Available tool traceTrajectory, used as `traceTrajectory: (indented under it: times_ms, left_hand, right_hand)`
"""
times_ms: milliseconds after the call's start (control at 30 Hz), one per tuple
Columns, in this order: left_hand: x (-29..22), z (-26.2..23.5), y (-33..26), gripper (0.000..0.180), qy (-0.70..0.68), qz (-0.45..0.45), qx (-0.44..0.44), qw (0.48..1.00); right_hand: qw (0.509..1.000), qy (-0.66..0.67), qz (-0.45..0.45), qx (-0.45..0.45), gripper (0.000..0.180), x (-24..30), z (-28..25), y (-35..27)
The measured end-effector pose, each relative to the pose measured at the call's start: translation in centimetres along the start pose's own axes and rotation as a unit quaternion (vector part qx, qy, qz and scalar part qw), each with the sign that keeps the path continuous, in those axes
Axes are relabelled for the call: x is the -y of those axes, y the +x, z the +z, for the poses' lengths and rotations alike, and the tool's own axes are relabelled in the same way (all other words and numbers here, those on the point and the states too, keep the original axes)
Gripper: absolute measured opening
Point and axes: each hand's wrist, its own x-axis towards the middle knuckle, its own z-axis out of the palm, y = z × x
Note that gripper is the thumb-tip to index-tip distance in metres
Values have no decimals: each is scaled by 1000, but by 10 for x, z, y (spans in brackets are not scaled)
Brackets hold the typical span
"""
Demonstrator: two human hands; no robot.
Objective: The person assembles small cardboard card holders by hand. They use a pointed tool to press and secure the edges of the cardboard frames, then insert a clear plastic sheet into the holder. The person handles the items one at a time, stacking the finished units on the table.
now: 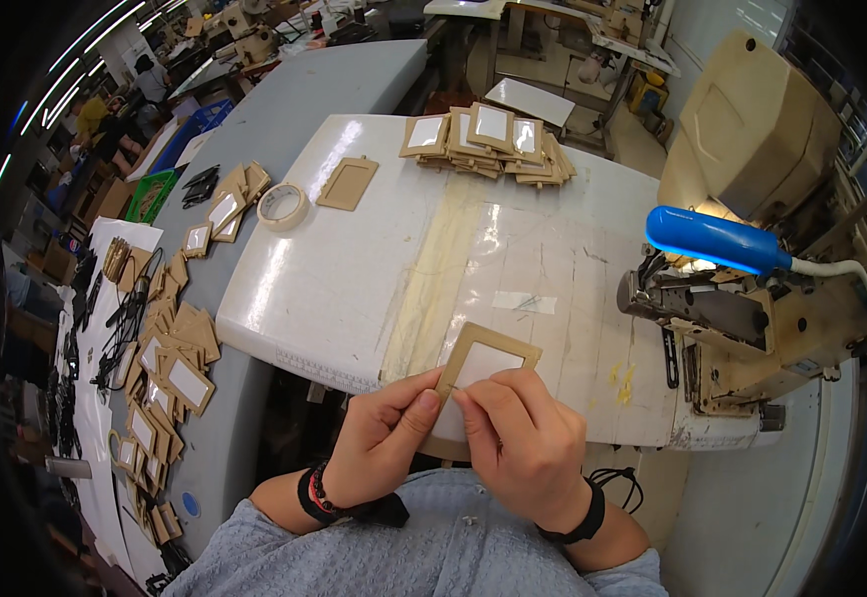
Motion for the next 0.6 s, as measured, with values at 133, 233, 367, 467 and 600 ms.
traceTrajectory:
  times_ms: [133, 233, 367, 467, 600]
  left_hand:
    - [-3, -2, 0, 31, -6, -10, 9, 1000]
    - [-5, -3, 0, 31, -7, -9, 15, 1000]
    - [-3, -2, 1, 32, -17, -10, 11, 1000]
    - [-3, -2, 1, 33, -20, -46, 10, 999]
    - [-15, -5, 5, 37, -55, -86, 41, 994]
  right_hand:
    - [999, -6, -46, 3, 13, -6, -1, 1]
    - [997, -13, -81, 10, 12, -8, -4, 2]
    - [994, -32, -107, 1, 13, -10, -3, 2]
    - [997, -38, -67, 12, 13, -8, -2, 2]
    - [999, -49, 10, 13, 12, -3, -10, 0]
